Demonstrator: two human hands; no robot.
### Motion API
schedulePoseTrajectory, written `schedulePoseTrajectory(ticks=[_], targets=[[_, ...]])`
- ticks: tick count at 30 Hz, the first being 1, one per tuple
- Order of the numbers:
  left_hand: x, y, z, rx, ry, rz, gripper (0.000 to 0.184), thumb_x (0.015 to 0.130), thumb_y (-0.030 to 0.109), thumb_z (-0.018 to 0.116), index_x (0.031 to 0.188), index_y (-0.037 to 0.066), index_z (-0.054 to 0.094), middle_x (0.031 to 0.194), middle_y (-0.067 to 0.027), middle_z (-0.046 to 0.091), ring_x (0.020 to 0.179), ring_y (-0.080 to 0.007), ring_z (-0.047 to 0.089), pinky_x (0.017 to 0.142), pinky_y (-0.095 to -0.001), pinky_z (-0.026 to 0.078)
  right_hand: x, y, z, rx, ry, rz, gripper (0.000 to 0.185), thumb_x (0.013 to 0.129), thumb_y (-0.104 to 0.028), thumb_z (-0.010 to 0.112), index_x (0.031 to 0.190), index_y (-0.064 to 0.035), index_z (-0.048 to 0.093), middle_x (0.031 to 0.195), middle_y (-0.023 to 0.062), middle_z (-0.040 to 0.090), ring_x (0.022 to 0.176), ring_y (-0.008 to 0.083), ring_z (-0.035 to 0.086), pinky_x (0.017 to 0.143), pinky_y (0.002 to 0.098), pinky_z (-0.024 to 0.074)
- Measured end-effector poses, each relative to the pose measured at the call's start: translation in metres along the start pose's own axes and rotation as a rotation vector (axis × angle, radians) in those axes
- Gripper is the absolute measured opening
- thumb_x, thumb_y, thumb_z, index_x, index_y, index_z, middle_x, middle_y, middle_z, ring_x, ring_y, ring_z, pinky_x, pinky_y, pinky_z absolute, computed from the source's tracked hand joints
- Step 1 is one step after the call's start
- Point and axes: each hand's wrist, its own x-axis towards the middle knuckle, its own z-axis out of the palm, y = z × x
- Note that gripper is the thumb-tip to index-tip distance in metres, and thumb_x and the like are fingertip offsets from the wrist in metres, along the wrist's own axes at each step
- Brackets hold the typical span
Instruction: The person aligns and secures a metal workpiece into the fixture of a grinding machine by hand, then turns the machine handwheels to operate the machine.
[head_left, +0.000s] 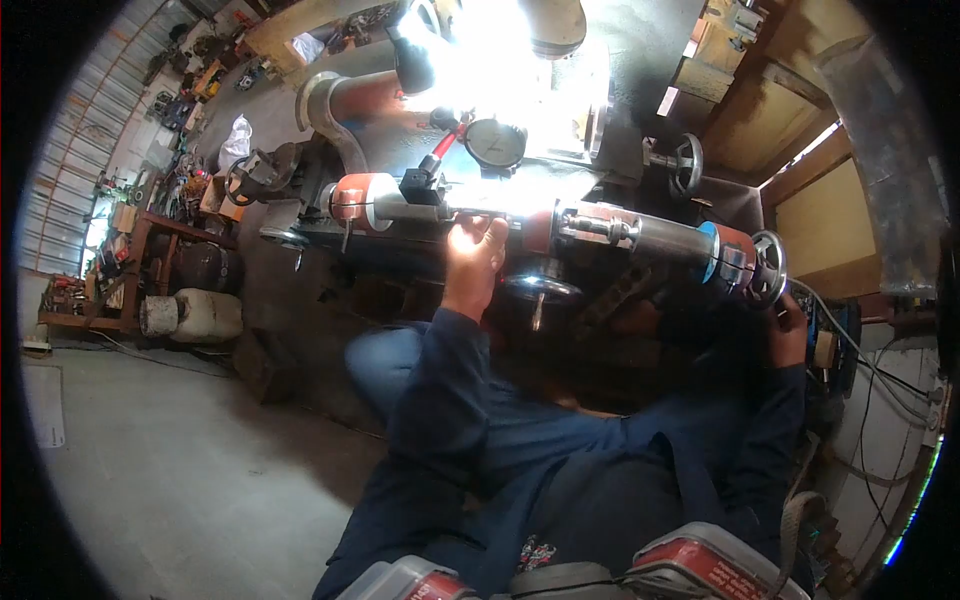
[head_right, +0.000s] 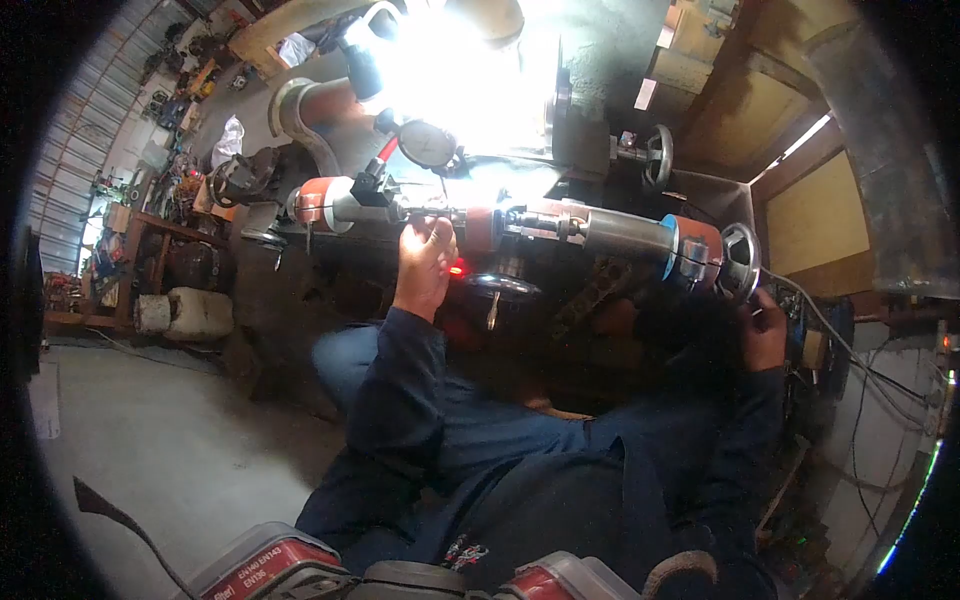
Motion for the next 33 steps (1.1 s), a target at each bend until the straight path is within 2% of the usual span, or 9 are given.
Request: schedulePoseTrajectory(ticks=[1, 5, 10, 13, 16, 20, 23, 26, 33], targets=[[0.000, -0.001, -0.001, 0.000, -0.004, 0.002, 0.022, 0.094, 0.016, 0.072, 0.107, 0.005, 0.058, 0.083, 0.0037, 0.054, 0.059, -0.0019, 0.042, 0.048, -0.0174, 0.032, -0.002, 0.001, -0.002, 0.068, 0.009, -0.057, 0.022, 0.094, -0.012, 0.065, 0.112, -0.0008, 0.068, 0.091, 0.0030, 0.069, 0.077, 0.0095, 0.057, 0.069, 0.0270, 0.0453], [0.002, -0.005, -0.008, 0.003, -0.037, -0.004, 0.028, 0.094, 0.015, 0.071, 0.116, 0.005, 0.057, 0.085, 0.0035, 0.054, 0.060, -0.0018, 0.042, 0.048, -0.0175, 0.032, -0.004, 0.013, -0.019, -0.008, 0.077, -0.080, 0.019, 0.096, -0.013, 0.065, 0.111, -0.0009, 0.068, 0.095, 0.0038, 0.068, 0.081, 0.0104, 0.057, 0.072, 0.0257, 0.0451], [0.001, 0.000, -0.002, -0.012, -0.015, -0.007, 0.021, 0.094, 0.014, 0.071, 0.108, 0.005, 0.058, 0.081, 0.0037, 0.053, 0.057, -0.0022, 0.041, 0.048, -0.0180, 0.032, 0.008, -0.005, -0.019, 0.088, 0.179, -0.163, 0.019, 0.100, -0.012, 0.061, 0.111, 0.0012, 0.067, 0.096, 0.0046, 0.068, 0.086, 0.0117, 0.059, 0.078, 0.0267, 0.0470], [0.002, -0.005, -0.006, -0.010, -0.012, 0.001, 0.018, 0.094, 0.014, 0.071, 0.103, 0.005, 0.058, 0.077, 0.0042, 0.052, 0.055, -0.0025, 0.040, 0.047, -0.0186, 0.032, 0.017, 0.001, -0.016, 0.218, 0.259, -0.042, 0.020, 0.102, -0.014, 0.059, 0.111, 0.0027, 0.067, 0.098, 0.0049, 0.068, 0.090, 0.0121, 0.060, 0.082, 0.0280, 0.0478], [0.002, -0.006, -0.008, -0.006, -0.028, -0.008, 0.016, 0.094, 0.013, 0.070, 0.102, 0.006, 0.058, 0.074, 0.0045, 0.051, 0.053, -0.0027, 0.039, 0.047, -0.0192, 0.032, 0.030, -0.002, -0.020, 0.102, 0.276, -0.044, 0.022, 0.103, -0.017, 0.059, 0.110, 0.0019, 0.068, 0.100, 0.0057, 0.069, 0.092, 0.0121, 0.060, 0.084, 0.0281, 0.0478], [0.003, -0.008, -0.012, -0.001, -0.041, -0.007, 0.015, 0.095, 0.013, 0.069, 0.102, 0.006, 0.058, 0.075, 0.0044, 0.052, 0.053, -0.0026, 0.039, 0.047, -0.0191, 0.031, 0.044, -0.011, -0.015, 0.103, 0.315, -0.058, 0.025, 0.103, -0.021, 0.058, 0.109, 0.0013, 0.069, 0.101, 0.0056, 0.070, 0.093, 0.0123, 0.060, 0.085, 0.0276, 0.0470], [0.001, -0.001, -0.003, 0.039, -0.043, 0.015, 0.034, 0.094, 0.029, 0.073, 0.111, 0.005, 0.056, 0.067, 0.0065, 0.043, 0.052, -0.0027, 0.036, 0.047, -0.0191, 0.030, 0.053, -0.007, -0.015, 0.126, 0.297, -0.066, 0.026, 0.103, -0.022, 0.059, 0.108, 0.0011, 0.070, 0.103, 0.0059, 0.071, 0.095, 0.0131, 0.061, 0.088, 0.0280, 0.0465], [0.001, -0.002, -0.005, -0.007, -0.011, -0.023, 0.015, 0.095, 0.012, 0.069, 0.104, 0.006, 0.058, 0.079, 0.0032, 0.054, 0.054, -0.0024, 0.039, 0.047, -0.0187, 0.030, 0.058, -0.006, -0.015, 0.103, 0.299, -0.061, 0.026, 0.103, -0.022, 0.059, 0.107, 0.0009, 0.070, 0.104, 0.0063, 0.071, 0.098, 0.0142, 0.062, 0.091, 0.0292, 0.0462], [0.002, -0.005, -0.006, -0.020, -0.040, 0.000, 0.016, 0.094, 0.013, 0.070, 0.103, 0.006, 0.058, 0.077, 0.0035, 0.053, 0.053, -0.0025, 0.039, 0.047, -0.0189, 0.030, 0.072, 0.005, -0.015, 0.142, 0.245, -0.073, 0.025, 0.102, -0.022, 0.059, 0.106, 0.0004, 0.069, 0.105, 0.0062, 0.071, 0.098, 0.0148, 0.063, 0.092, 0.0299, 0.0467]])
